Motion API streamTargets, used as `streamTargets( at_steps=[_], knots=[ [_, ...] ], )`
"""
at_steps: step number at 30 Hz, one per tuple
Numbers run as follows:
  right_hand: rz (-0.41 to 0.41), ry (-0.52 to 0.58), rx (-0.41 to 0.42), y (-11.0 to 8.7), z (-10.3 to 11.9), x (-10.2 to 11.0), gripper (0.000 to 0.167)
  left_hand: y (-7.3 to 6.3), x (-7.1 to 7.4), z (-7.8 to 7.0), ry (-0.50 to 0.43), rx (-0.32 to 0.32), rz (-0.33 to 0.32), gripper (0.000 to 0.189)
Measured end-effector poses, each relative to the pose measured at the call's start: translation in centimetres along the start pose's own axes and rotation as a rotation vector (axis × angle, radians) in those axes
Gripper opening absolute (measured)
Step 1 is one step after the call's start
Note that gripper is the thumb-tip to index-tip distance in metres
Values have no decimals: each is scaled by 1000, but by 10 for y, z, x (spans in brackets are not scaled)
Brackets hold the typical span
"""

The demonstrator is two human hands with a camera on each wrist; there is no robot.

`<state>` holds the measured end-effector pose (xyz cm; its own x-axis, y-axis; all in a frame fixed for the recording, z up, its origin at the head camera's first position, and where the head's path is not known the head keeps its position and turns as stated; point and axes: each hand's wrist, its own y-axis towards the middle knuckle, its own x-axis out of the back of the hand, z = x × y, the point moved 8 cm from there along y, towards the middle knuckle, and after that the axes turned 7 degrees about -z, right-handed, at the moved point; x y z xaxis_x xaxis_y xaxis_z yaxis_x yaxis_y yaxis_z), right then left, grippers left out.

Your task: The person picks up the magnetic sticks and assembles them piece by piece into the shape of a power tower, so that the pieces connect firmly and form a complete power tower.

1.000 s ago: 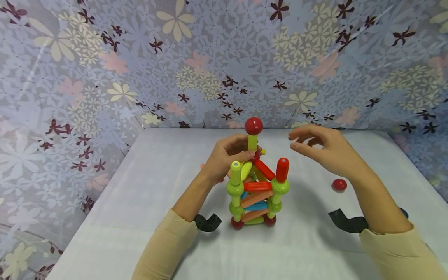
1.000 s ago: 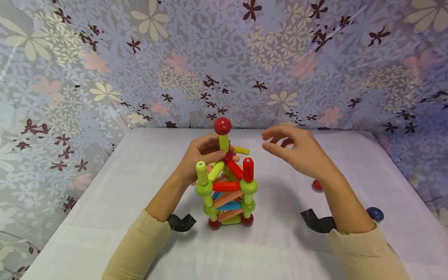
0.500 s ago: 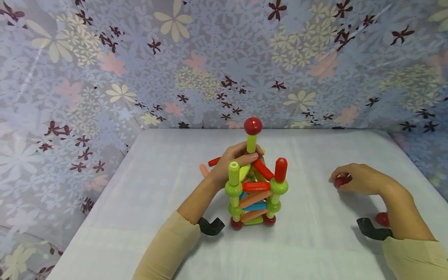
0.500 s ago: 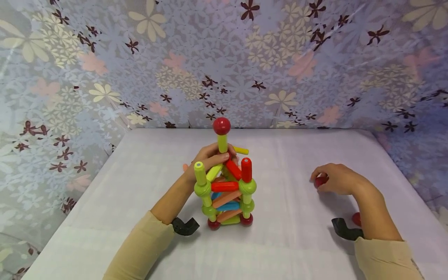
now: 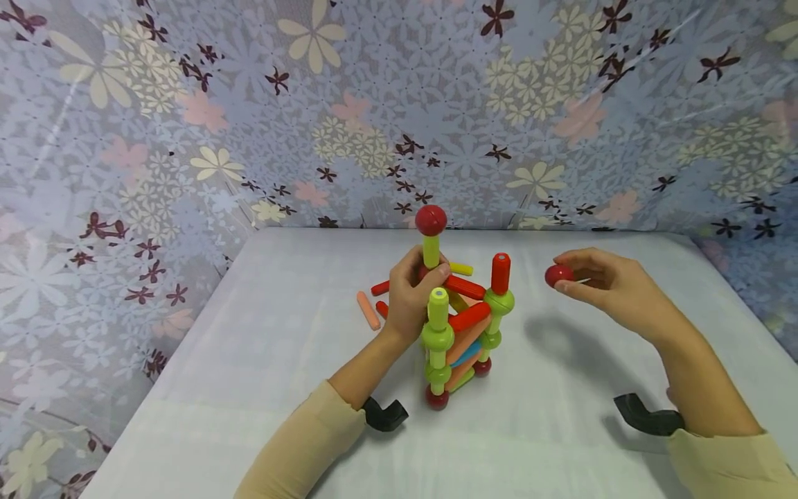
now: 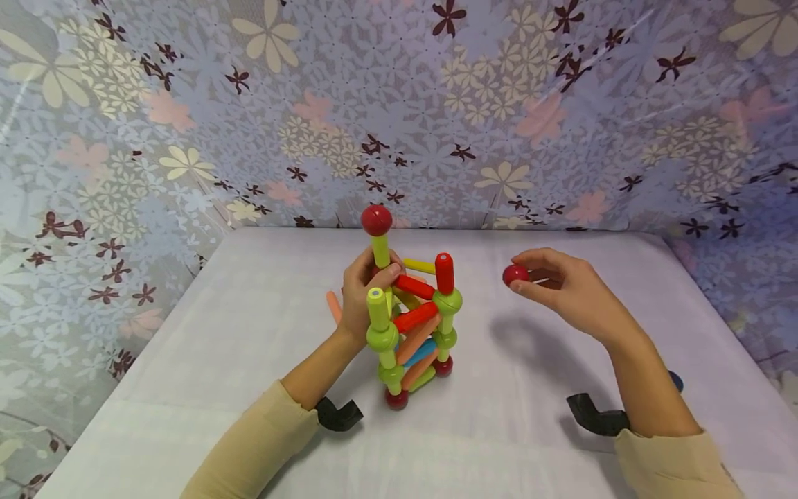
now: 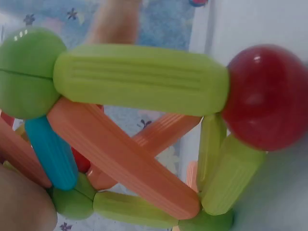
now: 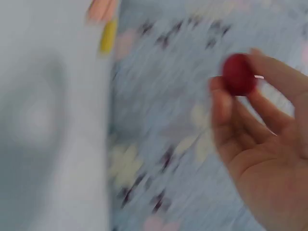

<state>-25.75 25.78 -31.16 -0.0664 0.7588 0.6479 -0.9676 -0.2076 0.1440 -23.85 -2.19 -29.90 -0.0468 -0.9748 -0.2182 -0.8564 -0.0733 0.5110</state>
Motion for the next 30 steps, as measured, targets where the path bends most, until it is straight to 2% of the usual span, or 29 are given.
streamTargets(
  at_steps=[2, 4, 7, 9, 12, 15, 17, 21, 26, 30],
  knots=[
    [-78, 126, 53, -4, 29, 5, 43, -1, -3, -2, -3, -18, -7, 26],
    [-151, 313, 144, -7, 61, 11, 41, -2, -5, -4, -3, -26, -3, 27],
    [-243, 546, 334, -14, 113, 19, 42, -3, -6, -5, 2, -23, 1, 27],
    [-262, 628, 490, -20, 146, 21, 41, -4, -6, -6, 1, -14, 6, 28],
    [-246, 505, 665, -31, 186, 15, 37, -4, -6, -5, 0, 3, 13, 28],
    [-216, 362, 741, -39, 205, 6, 38, -5, -7, -3, -6, 24, 25, 29],
    [-226, 296, 742, -42, 208, 5, 43, -6, -8, -2, -9, 33, 32, 29],
    [-257, 307, 711, -44, 203, 10, 50, -6, -9, -2, -1, 41, 37, 30],
    [-238, 299, 698, -42, 200, 9, 54, -5, -8, -3, 15, 43, 31, 30],
    [-232, 226, 677, -44, 200, 8, 61, -5, -8, -2, 21, 40, 37, 29]
  ],
)
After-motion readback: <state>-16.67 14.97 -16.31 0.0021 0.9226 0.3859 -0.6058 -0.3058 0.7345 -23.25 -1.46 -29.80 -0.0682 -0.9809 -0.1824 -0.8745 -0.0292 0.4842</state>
